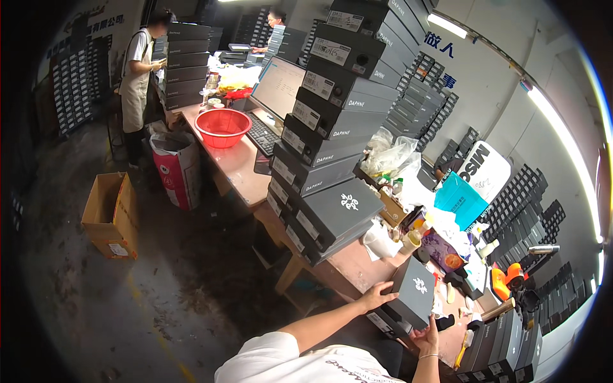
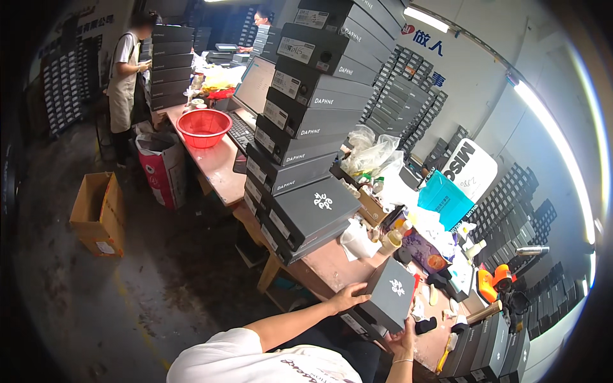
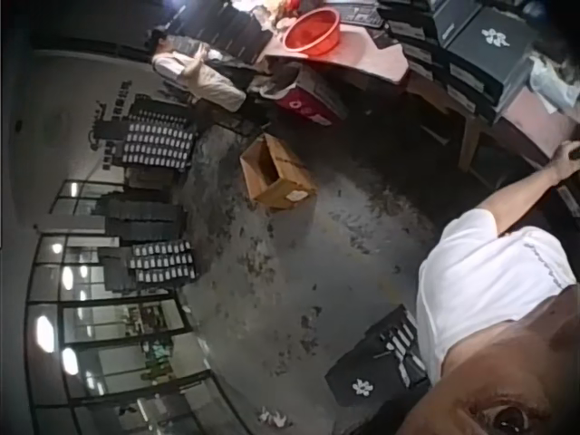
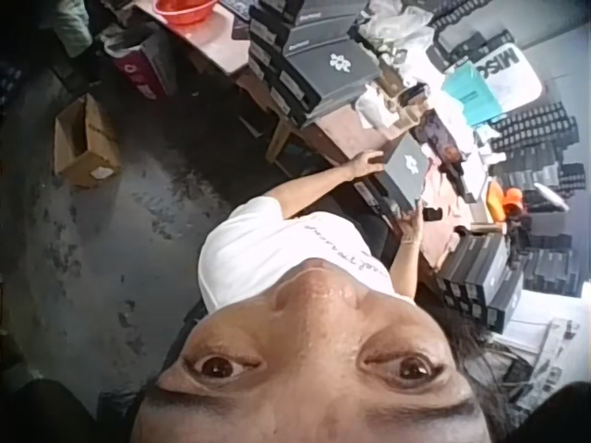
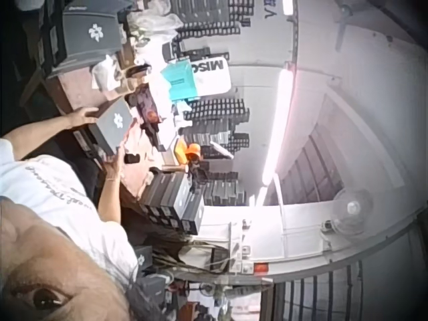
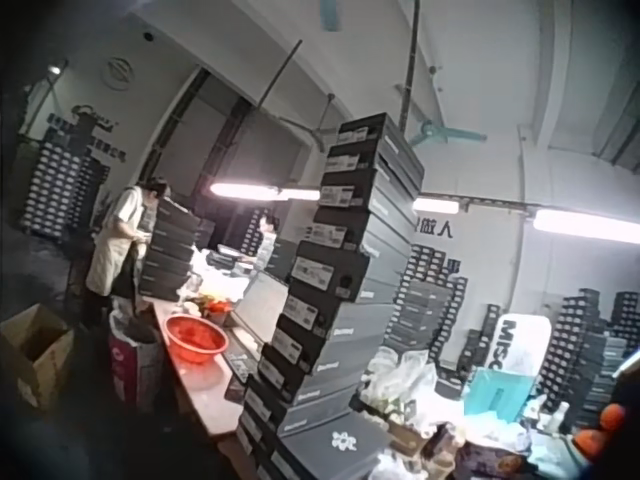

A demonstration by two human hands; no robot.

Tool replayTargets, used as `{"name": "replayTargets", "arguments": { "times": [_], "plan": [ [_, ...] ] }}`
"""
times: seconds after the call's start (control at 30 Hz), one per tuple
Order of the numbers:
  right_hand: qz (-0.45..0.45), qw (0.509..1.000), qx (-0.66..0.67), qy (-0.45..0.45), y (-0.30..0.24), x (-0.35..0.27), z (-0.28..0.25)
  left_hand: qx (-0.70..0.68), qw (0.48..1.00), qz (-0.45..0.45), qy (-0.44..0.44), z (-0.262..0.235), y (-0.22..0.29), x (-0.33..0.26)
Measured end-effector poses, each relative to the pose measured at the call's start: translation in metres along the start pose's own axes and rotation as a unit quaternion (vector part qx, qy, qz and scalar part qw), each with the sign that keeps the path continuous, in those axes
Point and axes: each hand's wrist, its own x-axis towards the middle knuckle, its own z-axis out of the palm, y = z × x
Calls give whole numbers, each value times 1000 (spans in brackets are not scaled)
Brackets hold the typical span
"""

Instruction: Packaging finished shoes into boxes by inspecting, cleaning them with a brush, and wrapping them in tissue paper.

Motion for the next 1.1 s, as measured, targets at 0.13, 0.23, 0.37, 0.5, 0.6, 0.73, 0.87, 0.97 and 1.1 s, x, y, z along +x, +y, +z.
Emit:
{"name": "replayTargets", "arguments": {
  "times": [0.13, 0.23, 0.37, 0.5, 0.6, 0.73, 0.87, 0.97, 1.1],
  "plan": [
    [-75, 962, 241, -104, -15, 11, 15, 106, 988, 98, -57, -2, 68, 2],
    [-79, 935, 263, -224, -13, 24, 29, 231, 965, 121, -9, -12, 72, 11],
    [-193, 978, 29, -71, 23, 9, 80, 274, 954, 57, -112, -31, 62, 20],
    [-254, 897, -336, -137, 17, -24, 134, 252, 963, 42, -83, -39, 17, 9],
    [-477, 686, -535, -131, -35, -2, 152, 185, 981, -30, 54, -60, 23, 1],
    [-674, 499, -520, -160, -122, -88, 285, 204, 905, 236, 289, -86, 67, -35],
    [-767, 382, -482, -181, -174, -176, 436, 183, 910, 274, 253, -92, 96, -46],
    [-843, 201, -494, -72, -200, -214, 533, 147, 921, 272, 236, -87, 107, -45],
    [-831, 93, -546, 50, -210, -202, 622, 135, 925, 276, 224, -88, 110, -36]
  ]
}}
